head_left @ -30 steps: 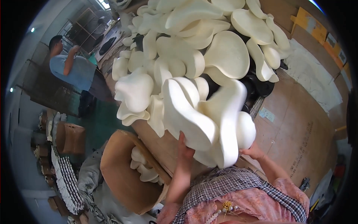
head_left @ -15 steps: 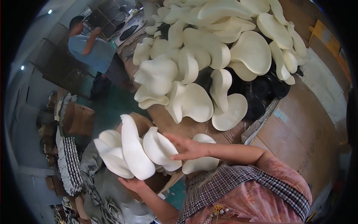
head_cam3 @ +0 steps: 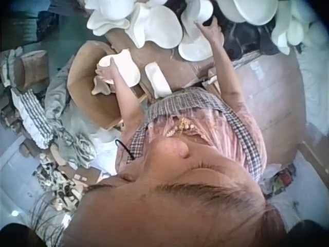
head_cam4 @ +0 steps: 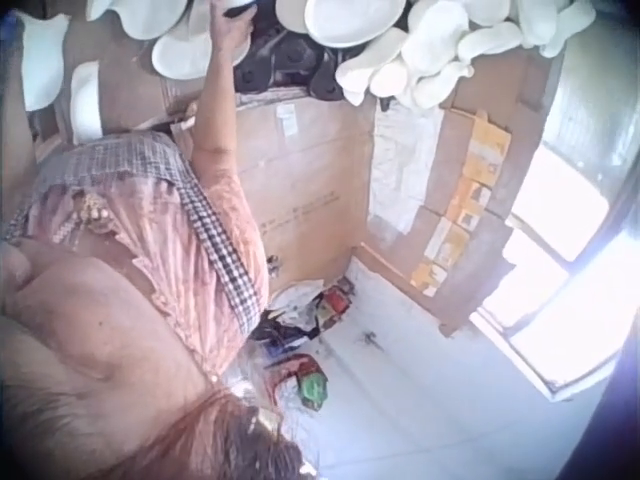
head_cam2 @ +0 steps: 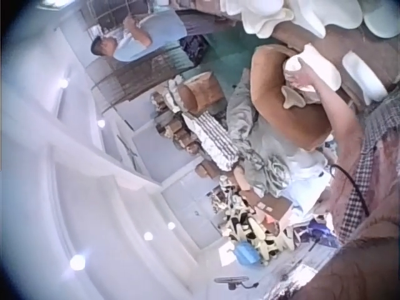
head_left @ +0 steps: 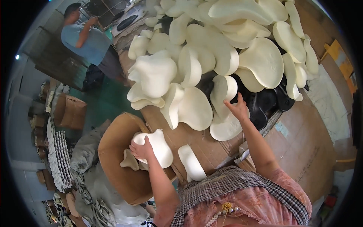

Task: Sort and pack white foam pieces into a cardboard box.

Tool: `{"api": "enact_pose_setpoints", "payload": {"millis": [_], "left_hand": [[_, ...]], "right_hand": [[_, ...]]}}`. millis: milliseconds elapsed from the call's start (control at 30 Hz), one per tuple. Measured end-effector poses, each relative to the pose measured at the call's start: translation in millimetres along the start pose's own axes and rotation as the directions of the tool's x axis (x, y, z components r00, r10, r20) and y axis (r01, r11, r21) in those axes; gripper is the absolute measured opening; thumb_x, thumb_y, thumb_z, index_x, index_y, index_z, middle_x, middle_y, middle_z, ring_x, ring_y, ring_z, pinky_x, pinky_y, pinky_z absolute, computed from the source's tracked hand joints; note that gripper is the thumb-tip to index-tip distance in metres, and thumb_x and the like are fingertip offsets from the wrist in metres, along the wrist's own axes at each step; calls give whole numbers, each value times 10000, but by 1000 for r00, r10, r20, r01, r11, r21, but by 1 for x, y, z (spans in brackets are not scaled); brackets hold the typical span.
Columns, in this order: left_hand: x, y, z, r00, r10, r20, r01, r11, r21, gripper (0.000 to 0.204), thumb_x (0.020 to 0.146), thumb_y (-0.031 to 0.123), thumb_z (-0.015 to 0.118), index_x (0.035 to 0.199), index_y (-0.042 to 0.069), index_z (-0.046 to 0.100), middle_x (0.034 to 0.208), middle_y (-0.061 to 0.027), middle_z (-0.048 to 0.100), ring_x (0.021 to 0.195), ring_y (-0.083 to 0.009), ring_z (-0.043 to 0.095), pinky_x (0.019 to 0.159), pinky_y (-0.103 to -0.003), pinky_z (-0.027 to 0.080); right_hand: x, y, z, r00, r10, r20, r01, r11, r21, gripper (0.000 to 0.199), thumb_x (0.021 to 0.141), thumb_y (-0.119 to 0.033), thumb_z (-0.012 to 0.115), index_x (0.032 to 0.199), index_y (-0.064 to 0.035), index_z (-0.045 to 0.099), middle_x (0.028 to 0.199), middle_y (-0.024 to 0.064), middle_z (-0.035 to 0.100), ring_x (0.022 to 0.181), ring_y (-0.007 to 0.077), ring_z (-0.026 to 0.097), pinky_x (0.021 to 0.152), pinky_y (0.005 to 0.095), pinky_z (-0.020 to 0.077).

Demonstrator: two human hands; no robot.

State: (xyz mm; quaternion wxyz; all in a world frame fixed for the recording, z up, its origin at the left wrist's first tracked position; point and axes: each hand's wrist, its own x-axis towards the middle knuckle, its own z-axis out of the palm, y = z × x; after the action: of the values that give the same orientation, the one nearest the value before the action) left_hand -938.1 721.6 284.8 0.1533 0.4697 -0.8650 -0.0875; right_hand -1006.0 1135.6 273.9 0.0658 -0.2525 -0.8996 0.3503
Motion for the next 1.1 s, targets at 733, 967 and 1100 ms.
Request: {"api": "enact_pose_setpoints", "payload": {"millis": [733,967,1100], "left_hand": [[20,-124,5,700,-462,544,633,48,-773,538,827,436,592,1121,-1,485,939,-127,492,746,-233,490,692,-340,462],[-24,44,149,32,31,999,997,-68,-30,832,790,510,572,1362,4,245,1360,-230,289,1253,-401,311,1042,-540,244],[-69,78,158,108,198,974,993,-60,-98,695,776,446,565,1287,11,385,1351,-180,348,1222,-392,348,1042,-528,250]], "right_hand": [[-33,23,-73,976,-34,-216,163,772,614,518,698,27,488,1212,-20,455,1054,75,549,968,166,532,849,280,415],[-15,88,-71,937,11,350,-229,775,589,300,793,-117,599,1073,-13,573,987,45,608,908,113,543,798,277,440],[-18,104,-41,941,-44,336,-150,835,530,493,725,-145,709,1161,-17,518,993,64,615,946,151,557,829,288,450]]}}
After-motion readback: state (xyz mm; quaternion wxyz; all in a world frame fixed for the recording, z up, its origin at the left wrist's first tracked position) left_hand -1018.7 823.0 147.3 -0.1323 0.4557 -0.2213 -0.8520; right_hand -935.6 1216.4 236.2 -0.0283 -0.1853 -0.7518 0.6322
